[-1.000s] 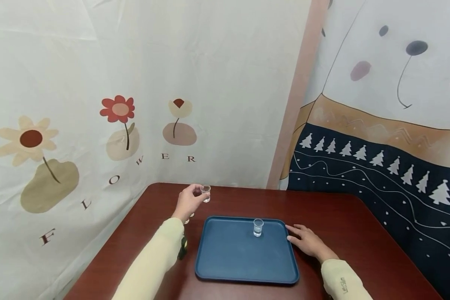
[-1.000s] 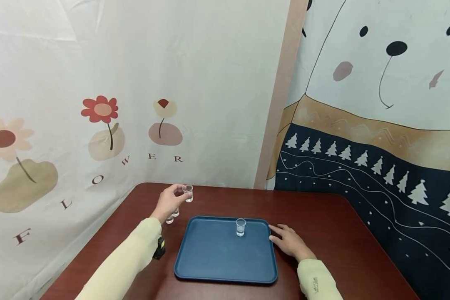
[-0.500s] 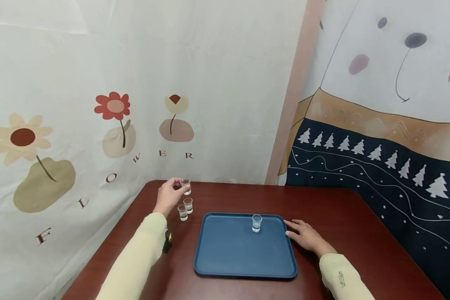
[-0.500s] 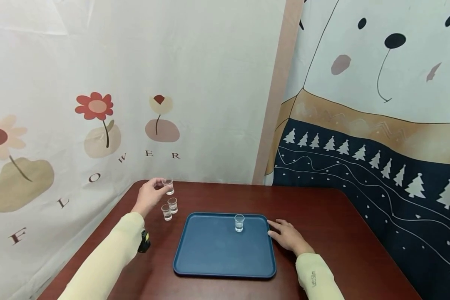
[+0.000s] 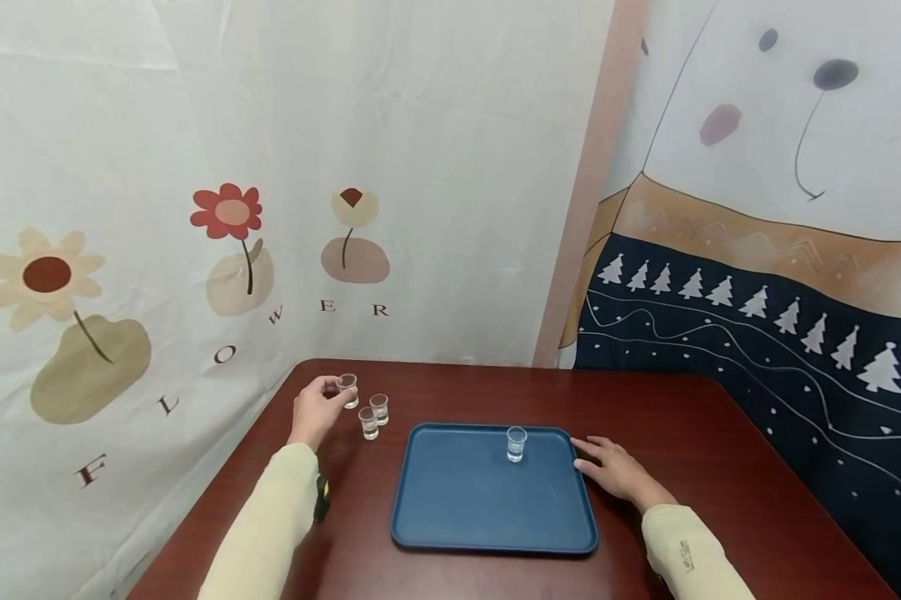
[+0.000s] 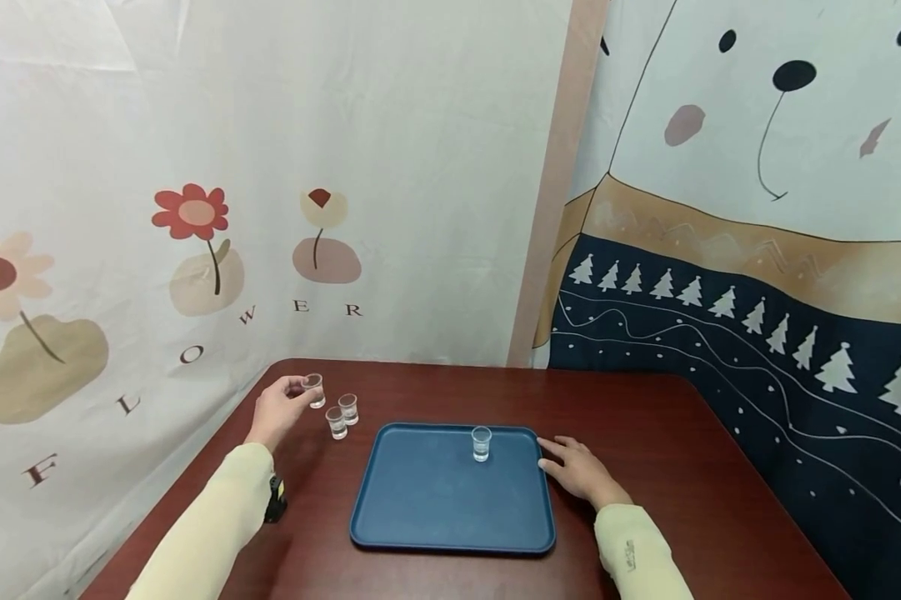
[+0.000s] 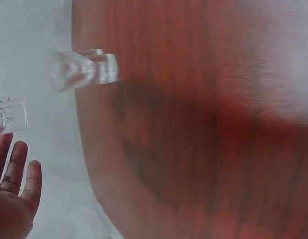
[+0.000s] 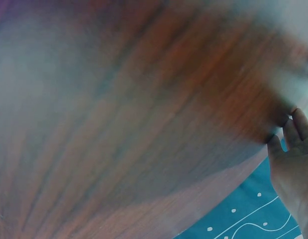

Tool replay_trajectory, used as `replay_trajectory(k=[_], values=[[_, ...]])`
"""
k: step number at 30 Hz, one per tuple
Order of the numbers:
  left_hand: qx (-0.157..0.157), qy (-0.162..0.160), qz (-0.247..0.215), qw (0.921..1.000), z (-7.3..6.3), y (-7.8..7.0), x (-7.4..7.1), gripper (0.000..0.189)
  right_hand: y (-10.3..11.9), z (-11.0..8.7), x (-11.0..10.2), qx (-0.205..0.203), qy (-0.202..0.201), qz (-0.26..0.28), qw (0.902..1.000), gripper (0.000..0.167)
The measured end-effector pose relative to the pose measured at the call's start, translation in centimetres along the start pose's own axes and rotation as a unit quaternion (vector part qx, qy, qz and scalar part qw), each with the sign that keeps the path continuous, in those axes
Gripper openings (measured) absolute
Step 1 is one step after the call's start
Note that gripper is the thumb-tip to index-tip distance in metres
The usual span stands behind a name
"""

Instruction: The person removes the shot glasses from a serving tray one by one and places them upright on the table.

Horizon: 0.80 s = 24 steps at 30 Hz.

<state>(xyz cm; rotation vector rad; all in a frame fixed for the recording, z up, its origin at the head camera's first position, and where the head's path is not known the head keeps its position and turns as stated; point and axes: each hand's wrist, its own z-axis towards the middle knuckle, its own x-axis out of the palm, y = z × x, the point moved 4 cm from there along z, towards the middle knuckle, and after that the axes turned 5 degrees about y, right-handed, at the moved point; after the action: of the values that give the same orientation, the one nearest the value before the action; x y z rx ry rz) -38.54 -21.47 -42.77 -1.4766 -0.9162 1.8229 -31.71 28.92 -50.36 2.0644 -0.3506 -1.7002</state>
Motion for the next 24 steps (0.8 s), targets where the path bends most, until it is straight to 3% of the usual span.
replay_trajectory(k=[12, 24], values=[[-0.023, -0.002, 0.0, 0.9997, -2.3, 2.9, 1.7, 0.044, 0.2, -0.1, -0.2, -0.002, -0.003, -0.003, 1.0, 0.054], [-0.021, 0.018, -0.004, 0.9996, -3.3, 3.8, 3.5, 0.042, 0.2, -0.2, -0.3, 0.004, -0.006, 0.001, 1.0, 0.054]])
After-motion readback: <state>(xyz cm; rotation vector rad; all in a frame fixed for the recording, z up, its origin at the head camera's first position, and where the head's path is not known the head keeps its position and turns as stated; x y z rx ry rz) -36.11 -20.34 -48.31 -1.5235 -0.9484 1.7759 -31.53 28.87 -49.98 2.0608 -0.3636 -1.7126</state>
